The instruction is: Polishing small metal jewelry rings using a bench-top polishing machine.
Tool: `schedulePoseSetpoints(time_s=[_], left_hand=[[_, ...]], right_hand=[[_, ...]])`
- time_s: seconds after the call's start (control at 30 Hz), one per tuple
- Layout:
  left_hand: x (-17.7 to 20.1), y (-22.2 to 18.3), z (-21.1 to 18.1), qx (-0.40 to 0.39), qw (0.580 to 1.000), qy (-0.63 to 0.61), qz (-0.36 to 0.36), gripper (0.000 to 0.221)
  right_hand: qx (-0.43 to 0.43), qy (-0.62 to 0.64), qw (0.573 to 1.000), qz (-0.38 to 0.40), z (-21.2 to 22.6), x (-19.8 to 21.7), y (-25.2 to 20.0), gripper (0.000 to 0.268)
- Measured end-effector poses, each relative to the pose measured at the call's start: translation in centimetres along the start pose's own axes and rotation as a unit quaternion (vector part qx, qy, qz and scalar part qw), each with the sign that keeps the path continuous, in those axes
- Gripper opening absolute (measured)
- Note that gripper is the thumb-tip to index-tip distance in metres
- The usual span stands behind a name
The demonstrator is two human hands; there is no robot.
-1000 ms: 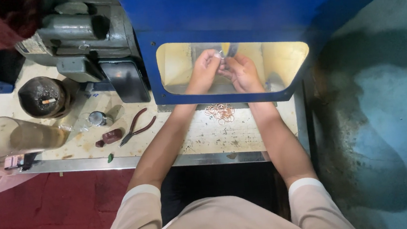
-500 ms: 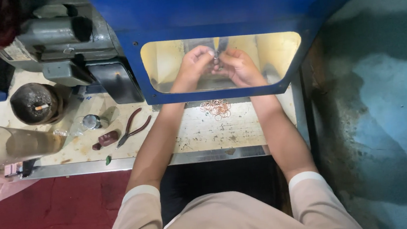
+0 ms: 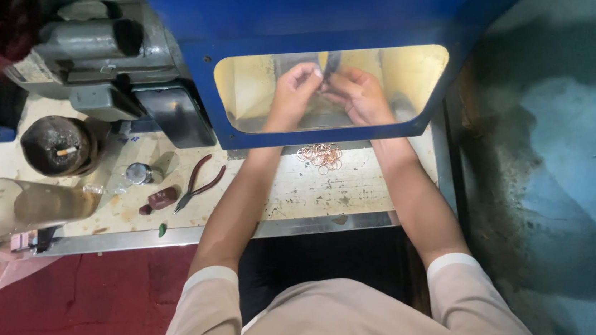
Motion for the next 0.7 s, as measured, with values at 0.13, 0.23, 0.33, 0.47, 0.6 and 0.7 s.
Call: schedulePoseSetpoints(time_s=[0.13, 0.23, 0.33, 0.47, 0.6, 0.7], left_hand=[[1.0, 0.6, 1.6, -0.052, 0.997, -0.003, -0.057, 0.017], [1.3, 0.7, 1.0, -0.030, 0.999, -0.003, -0.037, 0.016], [0.3, 0.1, -0.2, 0.001, 1.000, 0.005, -0.005, 0.017], [0.3, 0.2, 0.1, -0.020, 0.999, -0.012, -0.039, 0.022], [0.8, 0.8, -0.2, 0.008, 0.998, 0.067, 0.004, 0.016], [-0.7, -0.8, -2.4, 0.000, 1.000, 0.030, -0.004, 0.020]], right_hand=[[0.002, 0.026, 0.999, -0.021, -1.5, 0.3, 1.4, 0.013], [0.029, -0.076, 0.996, -0.038, -1.0, 0.6, 1.1, 0.012], [0.012, -0.073, 0.997, -0.025, -1.3, 1.0, 1.1, 0.014], [0.024, -0.003, 0.999, -0.033, -2.2, 1.7, 2.4, 0.012], [0.058, -0.139, 0.988, -0.024, 0.8, 0.4, 0.2, 0.014], [0.069, -0.142, 0.986, -0.054, 0.3, 0.8, 0.2, 0.011]])
Point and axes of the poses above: each hand's wrist, its own y-axis towards the middle knuckle, its own x-axis out of the back of the hand, z = x × y, the point moved 9 cm from there along y, towards the middle knuckle, and after that the axes turned 5 degrees about -y, right-handed, at the moved point
